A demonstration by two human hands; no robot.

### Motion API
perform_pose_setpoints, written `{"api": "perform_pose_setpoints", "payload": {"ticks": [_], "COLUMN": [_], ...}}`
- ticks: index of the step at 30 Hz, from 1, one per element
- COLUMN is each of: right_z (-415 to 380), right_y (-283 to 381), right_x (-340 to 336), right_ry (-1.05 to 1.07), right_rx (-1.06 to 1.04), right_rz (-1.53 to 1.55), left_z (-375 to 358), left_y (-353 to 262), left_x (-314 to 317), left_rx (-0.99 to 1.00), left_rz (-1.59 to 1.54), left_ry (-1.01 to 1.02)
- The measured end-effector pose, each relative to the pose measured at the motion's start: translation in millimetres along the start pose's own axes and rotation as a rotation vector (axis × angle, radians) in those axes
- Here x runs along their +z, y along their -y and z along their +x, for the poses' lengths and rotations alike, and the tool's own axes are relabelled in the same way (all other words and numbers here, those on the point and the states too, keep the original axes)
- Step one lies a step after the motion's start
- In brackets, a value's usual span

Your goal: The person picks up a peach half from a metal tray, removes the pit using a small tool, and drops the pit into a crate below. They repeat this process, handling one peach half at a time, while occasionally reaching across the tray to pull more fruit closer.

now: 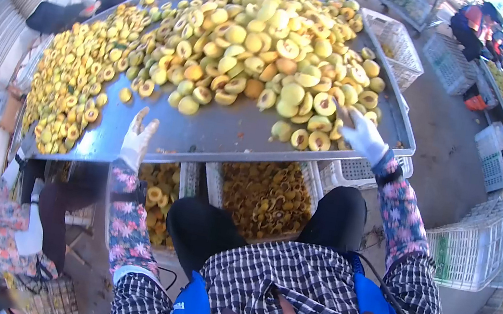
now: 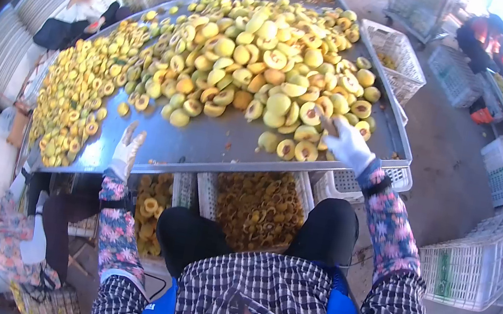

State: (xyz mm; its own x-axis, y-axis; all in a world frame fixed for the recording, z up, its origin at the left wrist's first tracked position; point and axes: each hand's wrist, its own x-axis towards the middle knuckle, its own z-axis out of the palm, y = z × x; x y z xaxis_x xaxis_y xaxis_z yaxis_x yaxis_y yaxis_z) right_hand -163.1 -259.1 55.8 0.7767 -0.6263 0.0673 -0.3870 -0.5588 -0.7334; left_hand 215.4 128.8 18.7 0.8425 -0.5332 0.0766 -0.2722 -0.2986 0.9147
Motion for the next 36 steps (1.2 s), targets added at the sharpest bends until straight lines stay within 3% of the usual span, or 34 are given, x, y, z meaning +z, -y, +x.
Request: {"api": "perform_pose_setpoints", "payload": {"ticks": [1,3,5,6,7,8,9,11,12,13,14,15,17,19,21,23,25,27,29,30,31,32,33,34,35,36], "right_z": [25,60,108,116,130,148,166,207,203,226,247,238,241,242,225,208,189,168,160,175,161,180,193,205,216,243], "right_y": [-28,-29,-52,-35,-15,-17,-22,-15,23,12,3,38,45,42,56,46,52,72,82,56,84,66,55,47,41,14], "right_x": [-4,-21,-22,-29,-36,-30,-23,-3,-7,11,30,37,58,52,58,100,106,79,51,53,20,13,6,-3,-10,-6], "right_ry": [-0.127,-0.098,-0.397,-0.200,-0.062,-0.079,-0.097,-0.104,-0.017,-0.091,-0.017,-0.030,-0.139,0.057,0.237,0.025,0.182,0.455,0.629,0.559,0.421,0.245,-0.001,-0.152,-0.283,-0.345], "right_rx": [-0.124,0.032,-0.532,-0.193,-0.046,-0.057,-0.064,0.023,0.070,-0.013,-0.158,0.009,-0.086,-0.131,-0.302,-0.489,-0.385,-0.273,-0.334,-0.536,-0.388,-0.404,-0.259,-0.183,-0.075,-0.040], "right_rz": [-0.186,-0.170,-0.485,-0.423,-0.437,-0.426,-0.413,-0.295,-0.285,-0.215,0.027,-0.313,-0.275,-0.203,-0.242,-0.324,-0.369,-0.256,-0.248,-0.127,-0.269,-0.262,-0.202,-0.075,-0.151,-0.195], "left_z": [21,65,99,107,114,126,173,172,167,144,152,159,133,130,139,122,98,72,56,53,51,46,38,33,29,24], "left_y": [0,-2,-8,-14,-21,-21,39,17,15,-18,-1,18,-11,-3,24,12,9,-11,-53,-42,-58,-78,-102,-115,-116,-116], "left_x": [12,30,44,54,68,81,105,129,135,141,142,142,135,133,137,146,151,141,127,122,118,107,98,94,94,95], "left_rx": [0.021,0.051,-0.056,-0.048,-0.167,-0.289,-0.107,-0.191,-0.123,-0.229,-0.148,-0.068,-0.125,-0.169,-0.149,-0.187,-0.145,-0.144,-0.281,-0.116,-0.113,0.117,0.340,0.215,0.211,0.201], "left_rz": [-0.008,-0.026,0.039,0.029,-0.043,-0.110,0.051,0.309,-0.166,-0.366,-0.254,-0.143,-0.269,-0.346,-0.288,-0.205,-0.236,-0.058,0.205,0.132,0.134,0.469,0.791,0.686,0.688,0.416], "left_ry": [0.061,0.109,0.198,0.189,0.159,0.131,0.101,0.024,0.120,0.103,0.170,0.236,0.293,0.407,0.504,0.534,0.610,0.758,0.954,0.974,0.973,0.887,0.782,0.717,0.713,0.604]}}
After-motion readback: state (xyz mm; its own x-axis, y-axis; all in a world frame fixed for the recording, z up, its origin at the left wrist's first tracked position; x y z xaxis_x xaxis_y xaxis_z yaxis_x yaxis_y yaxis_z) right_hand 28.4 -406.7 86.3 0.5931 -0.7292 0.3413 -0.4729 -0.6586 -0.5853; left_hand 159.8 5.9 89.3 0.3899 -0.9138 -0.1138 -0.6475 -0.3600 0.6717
